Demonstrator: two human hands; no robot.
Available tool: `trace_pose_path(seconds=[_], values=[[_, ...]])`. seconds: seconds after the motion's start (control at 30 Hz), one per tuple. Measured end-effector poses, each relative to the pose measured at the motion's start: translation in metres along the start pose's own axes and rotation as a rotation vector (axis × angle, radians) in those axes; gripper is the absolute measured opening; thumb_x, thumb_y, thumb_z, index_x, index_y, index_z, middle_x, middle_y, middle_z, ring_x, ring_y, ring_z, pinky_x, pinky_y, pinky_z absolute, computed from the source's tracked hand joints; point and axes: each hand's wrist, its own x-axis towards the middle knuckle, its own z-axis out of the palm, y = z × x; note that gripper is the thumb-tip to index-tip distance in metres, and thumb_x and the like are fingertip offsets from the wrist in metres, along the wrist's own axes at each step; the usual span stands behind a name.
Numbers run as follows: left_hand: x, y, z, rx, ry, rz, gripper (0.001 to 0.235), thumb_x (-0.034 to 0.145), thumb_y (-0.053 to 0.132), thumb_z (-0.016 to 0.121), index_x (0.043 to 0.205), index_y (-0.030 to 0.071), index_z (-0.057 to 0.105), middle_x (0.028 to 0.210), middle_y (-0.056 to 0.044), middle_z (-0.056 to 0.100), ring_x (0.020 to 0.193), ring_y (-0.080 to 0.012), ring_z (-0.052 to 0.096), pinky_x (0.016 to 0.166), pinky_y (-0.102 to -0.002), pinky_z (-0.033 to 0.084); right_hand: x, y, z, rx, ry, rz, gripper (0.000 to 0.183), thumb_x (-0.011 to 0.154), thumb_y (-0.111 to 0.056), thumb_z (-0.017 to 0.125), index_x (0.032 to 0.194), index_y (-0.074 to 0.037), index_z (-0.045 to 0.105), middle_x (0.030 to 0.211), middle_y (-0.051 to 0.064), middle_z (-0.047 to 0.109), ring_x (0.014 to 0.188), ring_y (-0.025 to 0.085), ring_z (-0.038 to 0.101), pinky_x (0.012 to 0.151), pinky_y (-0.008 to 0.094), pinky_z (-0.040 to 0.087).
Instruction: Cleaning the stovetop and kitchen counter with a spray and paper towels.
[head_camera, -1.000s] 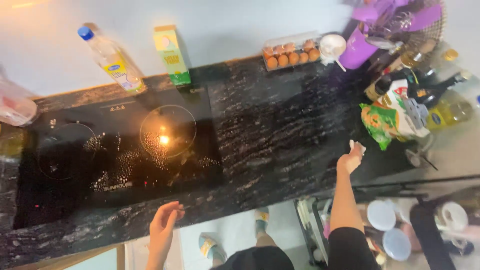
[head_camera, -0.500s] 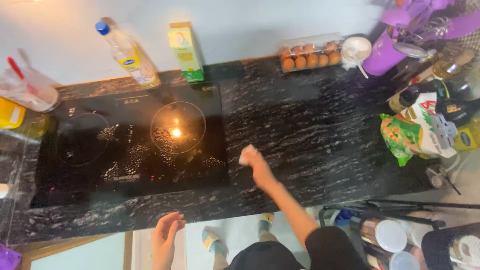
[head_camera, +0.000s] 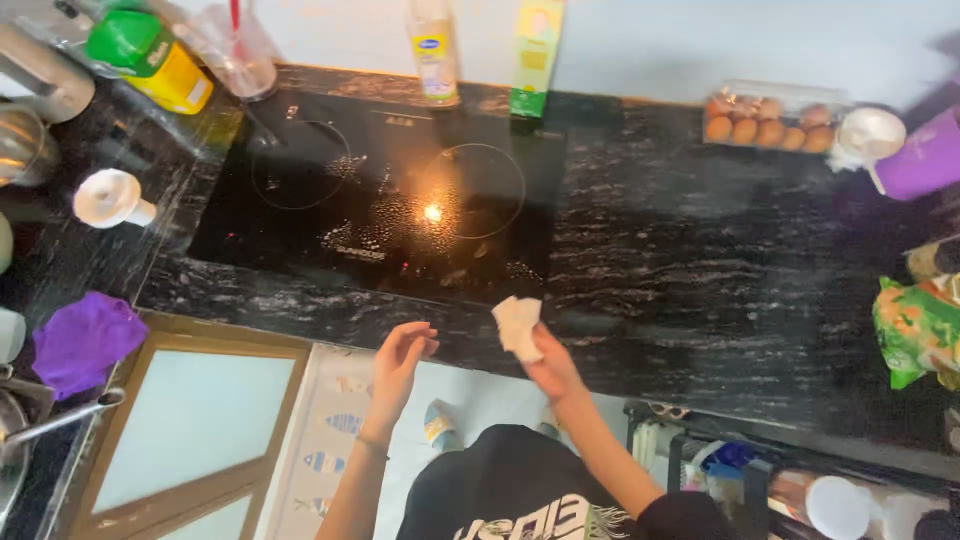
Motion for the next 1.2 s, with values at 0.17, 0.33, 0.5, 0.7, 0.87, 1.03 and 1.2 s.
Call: trace_pose_path(seconds=[0.17,0.33,0.5,0.7,0.87,1.03,1.2], values=[[-0.015,0.001,-0.025,-0.098,0.007,0.047,0.025,0.101,0.007,0.057,0.124,0.001,0.063,0.113,-0.009,0.071,0.100,-0.0175,0.068,0.093,-0.032,0.055,0.027,-0.045,-0.029,0.057,-0.005,-0.062,0.049,0.105,-0.013,0.050,0.152,-0.002,0.041,0.150,0.015,0.051,0.135,0.029,0.052,0.114,0.043,0.043],[-0.018,-0.023,-0.033,-0.033,0.113,0.002,0.025,0.100,0.006,0.057,0.122,0.000,0.066,0.110,-0.011,0.073,0.097,-0.0185,0.069,0.090,-0.033,0.058,0.050,-0.102,0.005,0.062,0.183,-0.058,0.056,0.104,-0.030,0.050,0.149,0.002,0.041,0.148,0.021,0.051,0.133,0.037,0.053,0.112,0.048,0.044],[0.008,-0.023,0.001,-0.135,0.031,-0.016,0.029,0.101,0.010,0.057,0.127,0.001,0.064,0.118,-0.012,0.072,0.102,-0.0185,0.070,0.091,-0.033,0.058,0.064,-0.116,0.049,-0.037,0.146,-0.035,0.059,0.105,-0.032,0.050,0.150,0.005,0.041,0.148,0.023,0.052,0.133,0.039,0.054,0.111,0.047,0.045],[0.051,-0.016,0.083,-0.300,-0.063,-0.037,0.037,0.102,0.019,0.059,0.135,0.004,0.059,0.128,-0.010,0.068,0.110,-0.0158,0.067,0.091,-0.033,0.059,0.065,-0.075,0.090,0.084,-0.004,0.131,0.052,0.108,-0.032,0.048,0.148,0.001,0.045,0.143,0.019,0.056,0.127,0.034,0.059,0.108,0.045,0.047],[0.069,0.009,0.099,-0.369,0.005,0.036,0.024,0.103,0.016,0.063,0.121,0.000,0.063,0.111,-0.008,0.071,0.102,-0.0137,0.068,0.086,-0.032,0.059,0.070,-0.063,0.100,0.138,-0.119,0.161,0.047,0.111,-0.033,0.046,0.146,0.000,0.047,0.139,0.015,0.059,0.122,0.028,0.062,0.106,0.043,0.049],[0.084,0.008,0.088,-0.302,0.001,0.122,0.016,0.102,0.013,0.067,0.110,0.000,0.065,0.094,-0.004,0.071,0.082,-0.0101,0.066,0.077,-0.027,0.056,0.065,-0.073,0.133,-0.003,-0.055,0.029,0.048,0.109,-0.031,0.043,0.146,-0.001,0.047,0.140,0.010,0.060,0.127,0.024,0.059,0.109,0.041,0.048],[0.117,0.018,0.071,-0.234,0.070,0.220,0.012,0.102,0.012,0.064,0.109,0.002,0.062,0.088,-0.002,0.068,0.080,-0.0093,0.064,0.074,-0.026,0.055,0.073,-0.088,0.138,-0.100,0.022,-0.091,0.047,0.108,-0.031,0.043,0.148,-0.006,0.046,0.140,0.008,0.060,0.129,0.024,0.057,0.109,0.042,0.047]])
